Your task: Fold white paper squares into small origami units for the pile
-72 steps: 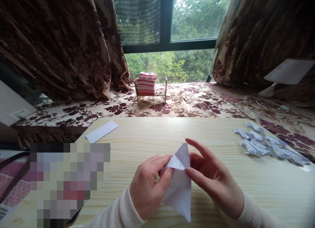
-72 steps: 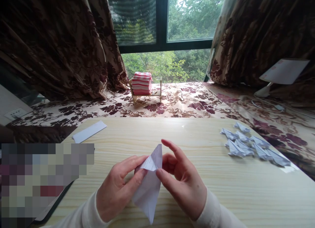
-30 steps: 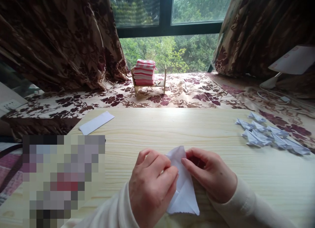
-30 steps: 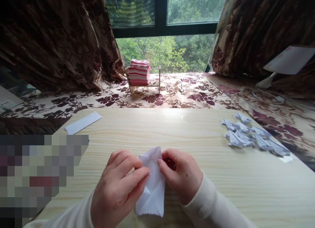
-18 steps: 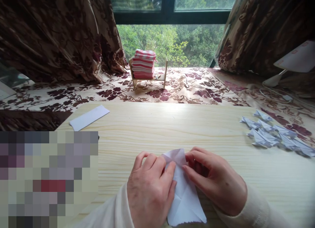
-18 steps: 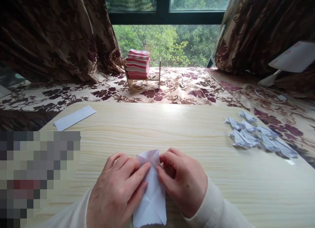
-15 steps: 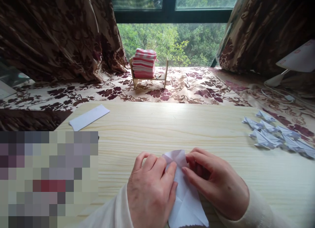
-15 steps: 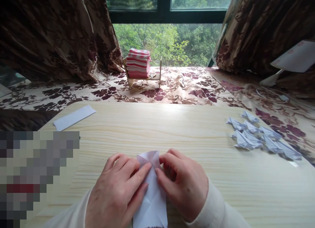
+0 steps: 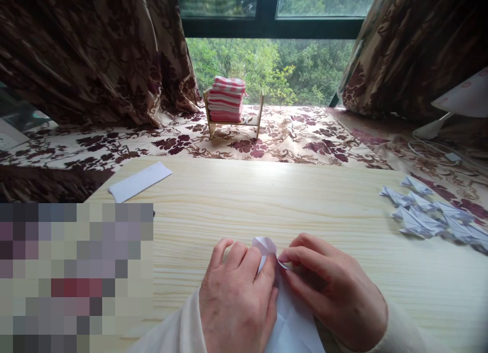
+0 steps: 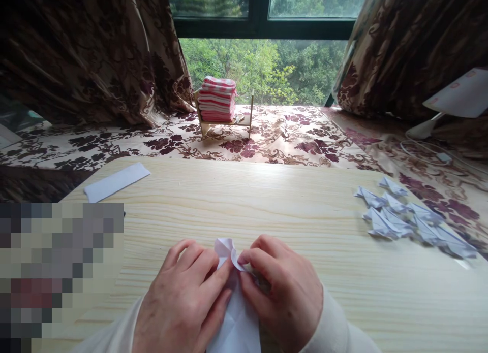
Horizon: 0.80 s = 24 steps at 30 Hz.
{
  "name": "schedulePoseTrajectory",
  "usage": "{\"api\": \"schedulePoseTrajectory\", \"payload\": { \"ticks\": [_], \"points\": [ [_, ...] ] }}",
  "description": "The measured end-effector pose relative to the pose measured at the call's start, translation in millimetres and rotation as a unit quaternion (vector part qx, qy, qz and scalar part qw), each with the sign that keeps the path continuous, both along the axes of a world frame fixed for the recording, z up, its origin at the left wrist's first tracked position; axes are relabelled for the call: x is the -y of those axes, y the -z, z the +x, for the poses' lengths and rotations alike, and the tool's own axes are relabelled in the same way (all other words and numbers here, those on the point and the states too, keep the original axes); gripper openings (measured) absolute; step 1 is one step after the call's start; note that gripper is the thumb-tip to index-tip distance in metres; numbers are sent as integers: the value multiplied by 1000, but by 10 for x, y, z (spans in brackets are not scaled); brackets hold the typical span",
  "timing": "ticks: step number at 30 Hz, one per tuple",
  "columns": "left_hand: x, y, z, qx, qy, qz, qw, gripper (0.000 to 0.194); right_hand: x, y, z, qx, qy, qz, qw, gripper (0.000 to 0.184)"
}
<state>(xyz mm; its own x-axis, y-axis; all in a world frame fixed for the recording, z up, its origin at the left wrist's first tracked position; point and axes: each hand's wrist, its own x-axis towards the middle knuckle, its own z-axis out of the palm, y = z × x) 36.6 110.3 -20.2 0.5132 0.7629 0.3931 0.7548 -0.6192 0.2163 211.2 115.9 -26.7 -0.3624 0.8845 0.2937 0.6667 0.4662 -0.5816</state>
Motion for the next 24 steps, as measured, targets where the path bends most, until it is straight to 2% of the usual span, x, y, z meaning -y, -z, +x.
{"api": "schedulePoseTrajectory", "payload": {
  "ticks": [9, 16, 24],
  "points": [
    [3, 40, -6, -19, -14, 40, 999, 21, -12, 10, 16, 13, 0, -13, 1000, 11],
    [13, 71, -4, -17, -7, 50, 999, 24, -65, -33, 82, 6, 53, -50, 997, 21],
    [21, 81, 12, -16, -8, 59, 998, 24, -47, -27, 89, 33, 40, -54, 997, 23]
  ]
}}
